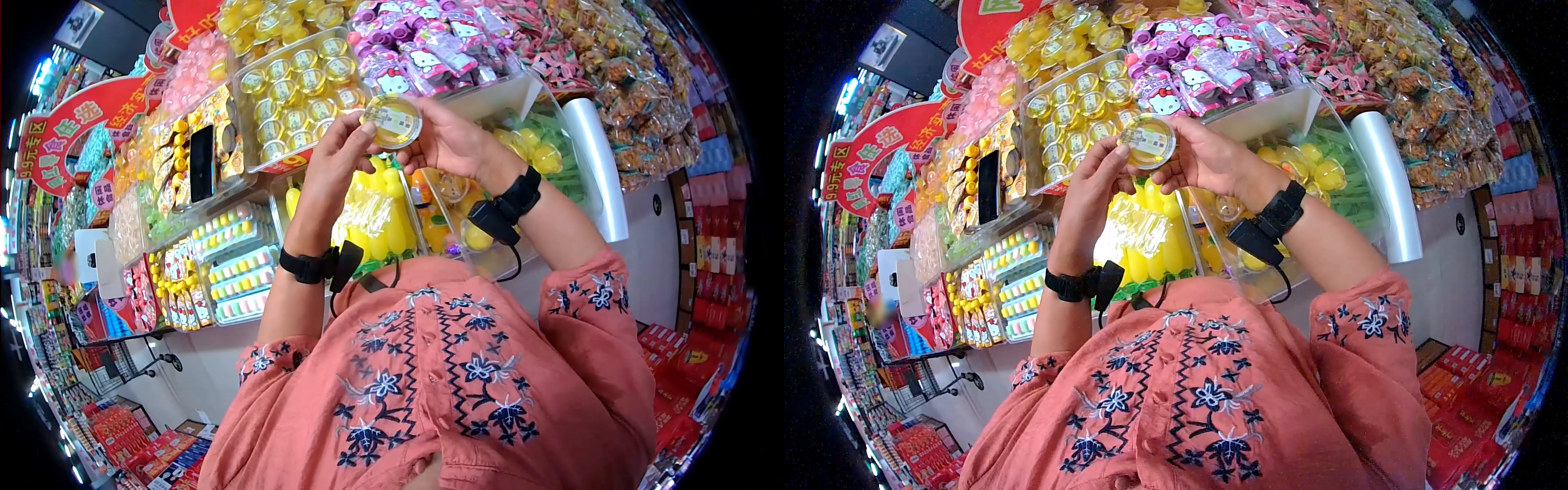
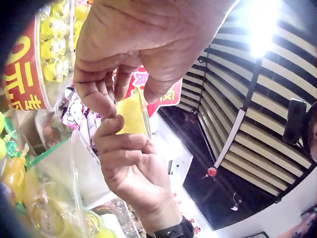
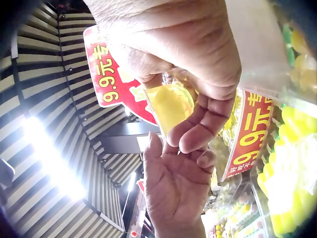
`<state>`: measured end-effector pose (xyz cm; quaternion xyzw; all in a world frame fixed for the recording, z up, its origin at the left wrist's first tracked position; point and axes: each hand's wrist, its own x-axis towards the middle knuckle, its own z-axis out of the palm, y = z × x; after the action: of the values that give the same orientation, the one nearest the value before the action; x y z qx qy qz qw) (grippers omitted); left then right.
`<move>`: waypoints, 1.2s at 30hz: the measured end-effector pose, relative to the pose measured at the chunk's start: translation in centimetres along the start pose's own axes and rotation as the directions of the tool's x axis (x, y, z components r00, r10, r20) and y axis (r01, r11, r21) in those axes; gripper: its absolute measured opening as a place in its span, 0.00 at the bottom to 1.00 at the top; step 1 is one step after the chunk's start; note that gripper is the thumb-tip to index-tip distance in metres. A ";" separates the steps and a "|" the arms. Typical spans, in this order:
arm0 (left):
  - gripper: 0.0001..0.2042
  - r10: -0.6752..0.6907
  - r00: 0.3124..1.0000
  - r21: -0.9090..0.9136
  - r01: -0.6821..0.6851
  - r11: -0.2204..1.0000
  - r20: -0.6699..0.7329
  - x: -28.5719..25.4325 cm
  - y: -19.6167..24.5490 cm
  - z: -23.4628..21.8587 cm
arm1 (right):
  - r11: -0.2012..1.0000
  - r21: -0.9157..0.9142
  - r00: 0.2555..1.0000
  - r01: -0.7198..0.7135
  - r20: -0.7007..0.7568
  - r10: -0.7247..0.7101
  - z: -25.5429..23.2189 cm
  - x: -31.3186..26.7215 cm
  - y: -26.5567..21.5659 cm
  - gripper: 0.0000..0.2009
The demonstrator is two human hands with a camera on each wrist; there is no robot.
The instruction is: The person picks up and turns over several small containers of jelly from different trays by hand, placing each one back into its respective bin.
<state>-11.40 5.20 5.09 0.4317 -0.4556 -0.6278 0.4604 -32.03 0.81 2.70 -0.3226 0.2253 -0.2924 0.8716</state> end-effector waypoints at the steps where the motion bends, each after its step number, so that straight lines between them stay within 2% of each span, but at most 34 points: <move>1: 0.15 0.005 1.000 0.003 -0.005 1.000 -0.005 0.0 0.0 0.0 | 1.000 -0.001 1.000 0.001 -0.006 -0.001 0.0 0.1 0.1 0.25; 19: 0.12 -0.019 0.996 0.063 0.024 0.998 -0.081 0.4 -0.9 -1.6 | 1.000 0.030 0.998 -0.005 -0.056 0.007 0.4 1.6 0.5 0.24; 22: 0.15 0.042 0.990 0.122 -0.026 0.992 -0.132 0.2 0.3 -1.1 | 1.000 0.017 0.998 -0.011 -0.062 0.012 0.5 1.6 0.6 0.24; 25: 0.17 0.094 0.993 0.169 -0.081 0.982 -0.073 0.5 0.9 -1.4 | 0.997 -0.042 0.994 -0.066 -0.090 0.062 0.1 1.8 0.8 0.24; 26: 0.15 0.101 0.994 0.167 -0.091 0.982 -0.050 0.7 0.8 -1.5 | 0.993 -0.074 0.992 -0.093 -0.097 0.086 0.1 1.8 0.8 0.24; 29: 0.12 0.008 0.998 0.236 -0.022 0.971 0.063 1.4 0.3 -3.2 | 0.974 -0.165 0.982 -0.158 -0.127 0.137 -0.3 1.9 0.8 0.24; 33: 0.10 -0.064 0.995 0.260 0.042 0.965 0.075 1.3 1.2 -3.6 | 0.947 -0.236 0.961 -0.217 -0.224 0.164 0.8 1.4 0.3 0.24; 36: 0.10 -0.105 0.983 0.311 0.053 0.949 0.153 1.7 1.5 -4.0 | 0.934 -0.263 0.955 -0.243 -0.236 0.182 0.8 1.3 0.1 0.24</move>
<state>-7.57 2.64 5.52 0.4614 -0.5667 -0.6016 0.3225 -30.61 0.36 2.94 -0.3878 0.3889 -0.1919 0.8134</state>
